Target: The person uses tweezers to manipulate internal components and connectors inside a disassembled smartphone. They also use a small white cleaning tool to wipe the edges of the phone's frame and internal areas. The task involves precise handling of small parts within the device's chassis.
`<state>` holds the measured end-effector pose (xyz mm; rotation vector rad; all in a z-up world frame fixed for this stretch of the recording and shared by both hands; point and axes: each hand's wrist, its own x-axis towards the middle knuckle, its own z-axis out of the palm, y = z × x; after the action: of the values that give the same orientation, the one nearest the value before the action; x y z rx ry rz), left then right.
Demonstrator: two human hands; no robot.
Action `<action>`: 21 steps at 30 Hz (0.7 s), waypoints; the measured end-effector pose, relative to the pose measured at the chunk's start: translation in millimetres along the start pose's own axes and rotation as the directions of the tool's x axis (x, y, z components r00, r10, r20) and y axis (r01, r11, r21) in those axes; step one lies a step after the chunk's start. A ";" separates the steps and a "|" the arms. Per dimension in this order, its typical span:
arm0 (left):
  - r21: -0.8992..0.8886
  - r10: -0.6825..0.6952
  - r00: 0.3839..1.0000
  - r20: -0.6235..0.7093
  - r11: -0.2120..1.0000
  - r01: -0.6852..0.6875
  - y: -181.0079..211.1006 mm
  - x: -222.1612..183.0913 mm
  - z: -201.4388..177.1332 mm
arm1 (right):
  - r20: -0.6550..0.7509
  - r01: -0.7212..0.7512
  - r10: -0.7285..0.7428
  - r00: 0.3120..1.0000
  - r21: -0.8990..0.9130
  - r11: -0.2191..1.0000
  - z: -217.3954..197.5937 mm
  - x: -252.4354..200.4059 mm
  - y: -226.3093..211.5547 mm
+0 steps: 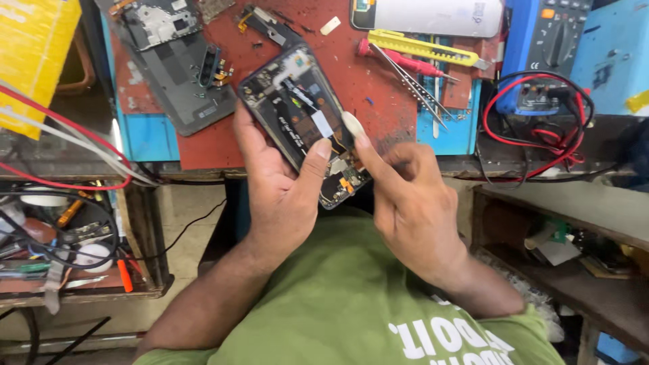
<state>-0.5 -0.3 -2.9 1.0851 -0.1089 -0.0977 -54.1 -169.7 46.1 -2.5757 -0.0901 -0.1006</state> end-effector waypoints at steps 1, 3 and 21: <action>-0.007 0.001 1.000 -0.007 1.000 -0.001 1.0 0.1 1.1 | 0.013 -0.025 0.025 1.000 0.019 1.000 0.3 -1.6 -1.3; -0.024 -0.003 1.000 0.000 1.000 0.003 1.9 2.4 4.1 | 0.050 -0.064 0.064 0.997 -0.011 0.998 -7.9 -9.2 -3.3; -0.042 -0.014 1.000 0.011 0.999 0.014 6.9 0.7 2.7 | 0.000 0.048 -0.048 0.999 0.048 0.998 -0.4 -4.3 5.2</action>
<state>0.0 0.5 4.5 1.0439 -0.1086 -0.1181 -57.9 -174.5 43.3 -2.5261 -0.1527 -0.1139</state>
